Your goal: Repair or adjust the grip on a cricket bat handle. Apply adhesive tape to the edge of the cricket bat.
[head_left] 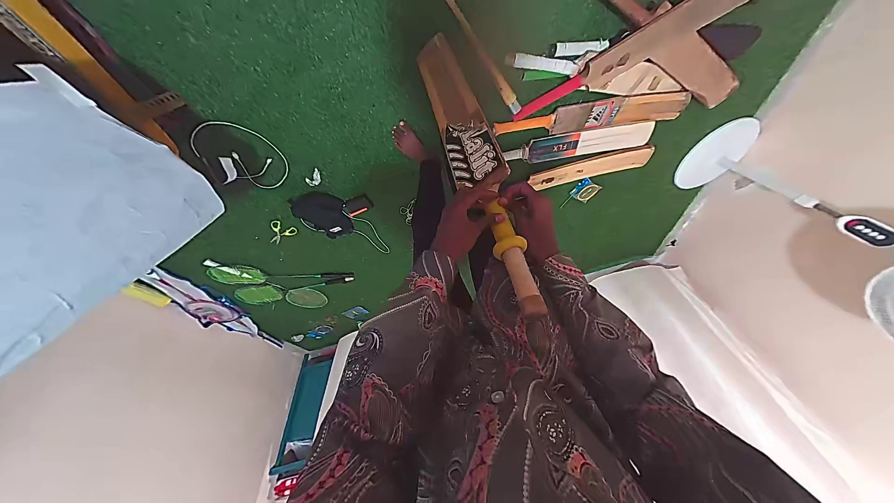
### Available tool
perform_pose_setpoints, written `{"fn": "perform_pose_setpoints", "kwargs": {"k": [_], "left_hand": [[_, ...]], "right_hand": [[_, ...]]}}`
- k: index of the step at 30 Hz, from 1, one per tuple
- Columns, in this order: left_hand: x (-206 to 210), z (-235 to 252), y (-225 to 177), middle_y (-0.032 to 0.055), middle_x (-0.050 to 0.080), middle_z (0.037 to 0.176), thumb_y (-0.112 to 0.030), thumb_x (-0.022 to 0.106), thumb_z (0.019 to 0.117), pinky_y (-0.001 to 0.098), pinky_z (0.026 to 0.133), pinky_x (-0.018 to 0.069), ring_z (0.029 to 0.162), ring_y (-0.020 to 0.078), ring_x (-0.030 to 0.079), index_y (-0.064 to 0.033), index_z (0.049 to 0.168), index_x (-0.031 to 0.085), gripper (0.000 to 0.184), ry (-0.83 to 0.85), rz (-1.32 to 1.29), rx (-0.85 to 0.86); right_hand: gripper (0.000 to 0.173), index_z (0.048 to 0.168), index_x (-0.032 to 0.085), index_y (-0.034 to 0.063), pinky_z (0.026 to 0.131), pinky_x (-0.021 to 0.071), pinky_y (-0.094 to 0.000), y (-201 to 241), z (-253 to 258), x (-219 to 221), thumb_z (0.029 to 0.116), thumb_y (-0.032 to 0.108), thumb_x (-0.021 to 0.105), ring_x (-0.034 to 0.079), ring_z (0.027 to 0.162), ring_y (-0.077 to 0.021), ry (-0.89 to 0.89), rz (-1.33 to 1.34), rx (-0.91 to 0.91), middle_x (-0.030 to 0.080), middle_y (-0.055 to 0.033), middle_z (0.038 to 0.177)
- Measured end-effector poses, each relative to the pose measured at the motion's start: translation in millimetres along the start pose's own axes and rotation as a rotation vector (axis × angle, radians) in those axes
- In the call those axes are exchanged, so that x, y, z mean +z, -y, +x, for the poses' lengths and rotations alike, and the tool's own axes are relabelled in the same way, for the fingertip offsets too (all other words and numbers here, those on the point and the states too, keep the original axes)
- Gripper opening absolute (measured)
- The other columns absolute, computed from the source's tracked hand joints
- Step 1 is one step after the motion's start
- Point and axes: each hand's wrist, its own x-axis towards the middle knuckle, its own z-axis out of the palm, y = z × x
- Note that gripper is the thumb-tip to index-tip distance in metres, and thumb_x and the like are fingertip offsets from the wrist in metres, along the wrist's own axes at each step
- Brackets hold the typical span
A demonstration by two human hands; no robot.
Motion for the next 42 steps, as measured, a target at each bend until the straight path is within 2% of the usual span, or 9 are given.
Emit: {"fn": "perform_pose_setpoints", "kwargs": {"k": [5, 11, 16, 19, 25, 31, 34, 37, 42], "left_hand": [[-18, 13, 7, 0.0145, 0.063, 0.131, -0.031, 0.081, 0.0895, 0.0451, 0.099, 0.0546, 0.116, 0.0246, 0.064, -0.0146, 0.129, 0.071, 0.043, 0.152, 0.045, -0.059], [-31, 32, -15, 0.0090, 0.071, 0.112, -0.029, 0.083, 0.0874, 0.0475, 0.096, 0.0547, 0.104, 0.0220, 0.067, -0.0100, 0.104, 0.077, 0.026, 0.073, 0.152, -0.042], [-39, 31, -5, 0.0111, 0.070, 0.114, -0.032, 0.074, 0.0941, 0.0599, 0.092, 0.0535, 0.106, 0.0294, 0.067, -0.0123, 0.105, 0.077, 0.023, 0.120, 0.336, -0.038], [-34, 27, 7, 0.0106, 0.070, 0.112, -0.032, 0.069, 0.0980, 0.0561, 0.094, 0.0524, 0.106, 0.0284, 0.066, -0.0099, 0.106, 0.076, 0.024, 0.052, 0.339, 0.015], [5, 9, 17, 0.0122, 0.068, 0.114, -0.019, 0.062, 0.1015, 0.0485, 0.092, 0.0565, 0.102, 0.0260, 0.068, -0.0044, 0.105, 0.072, 0.018, -0.238, 0.344, 0.011], [16, 19, 20, 0.0152, 0.068, 0.109, -0.022, 0.070, 0.0976, 0.0473, 0.091, 0.0563, 0.099, 0.0280, 0.068, -0.0021, 0.104, 0.074, 0.021, -0.376, 0.315, -0.053], [18, 18, 21, 0.0143, 0.068, 0.113, -0.019, 0.067, 0.0984, 0.0472, 0.093, 0.0566, 0.103, 0.0276, 0.068, -0.0026, 0.105, 0.074, 0.019, -0.430, 0.360, -0.093], [25, 29, 21, 0.0115, 0.068, 0.109, -0.017, 0.070, 0.0965, 0.0420, 0.090, 0.0571, 0.100, 0.0232, 0.068, -0.0045, 0.101, 0.075, 0.014, -0.504, 0.323, -0.081], [17, 39, 21, 0.0116, 0.069, 0.110, -0.022, 0.071, 0.0963, 0.0456, 0.093, 0.0557, 0.103, 0.0254, 0.067, -0.0058, 0.101, 0.076, 0.018, -0.362, 0.331, -0.042]], "right_hand": [[0.016, 0.109, 0.069, 0.0010, 0.087, 0.0604, -0.0386, 0, -1, 8, 0.0980, 0.011, 0.063, 0.071, 0.094, -0.0183, -0.032, -0.031, -0.033, 0.072, -0.0116, 0.102], [0.014, 0.108, 0.067, -0.0012, 0.078, 0.0610, -0.0343, 13, -2, 14, 0.0957, 0.005, 0.064, 0.070, 0.085, -0.0153, -0.147, 0.144, -0.024, 0.072, -0.0104, 0.095], [0.021, 0.116, 0.068, -0.0014, 0.084, 0.0584, -0.0365, 5, 3, 12, 0.1022, 0.011, 0.057, 0.069, 0.089, -0.0157, 0.126, 0.175, 0.054, 0.071, -0.0120, 0.099], [0.026, 0.117, 0.068, -0.0004, 0.081, 0.0603, -0.0352, -4, 8, 3, 0.1070, 0.018, 0.053, 0.070, 0.086, -0.0143, 0.274, 0.198, 0.051, 0.071, -0.0103, 0.098], [0.030, 0.113, 0.069, -0.0016, 0.081, 0.0598, -0.0346, -16, 23, -6, 0.0975, 0.024, 0.071, 0.069, 0.083, -0.0135, 0.511, 0.183, 0.087, 0.072, -0.0091, 0.094], [0.017, 0.106, 0.073, -0.0024, 0.078, 0.0600, -0.0345, -11, 9, 26, 0.0963, 0.012, 0.071, 0.070, 0.081, -0.0143, 0.105, 0.362, 0.304, 0.074, -0.0110, 0.093], [0.019, 0.108, 0.072, -0.0011, 0.079, 0.0595, -0.0358, -8, 9, 36, 0.0963, 0.013, 0.070, 0.070, 0.083, -0.0152, 0.053, 0.294, 0.299, 0.073, -0.0114, 0.096], [0.014, 0.104, 0.069, 0.0034, 0.066, 0.0597, -0.0367, -10, 6, 39, 0.0980, 0.015, 0.070, 0.067, 0.070, -0.0178, 0.016, 0.273, 0.262, 0.070, -0.0100, 0.085], [0.020, 0.103, 0.073, 0.0007, 0.078, 0.0592, -0.0370, -16, 23, 24, 0.0939, 0.019, 0.074, 0.069, 0.080, -0.0150, 0.019, 0.242, 0.338, 0.073, -0.0091, 0.091]]}}
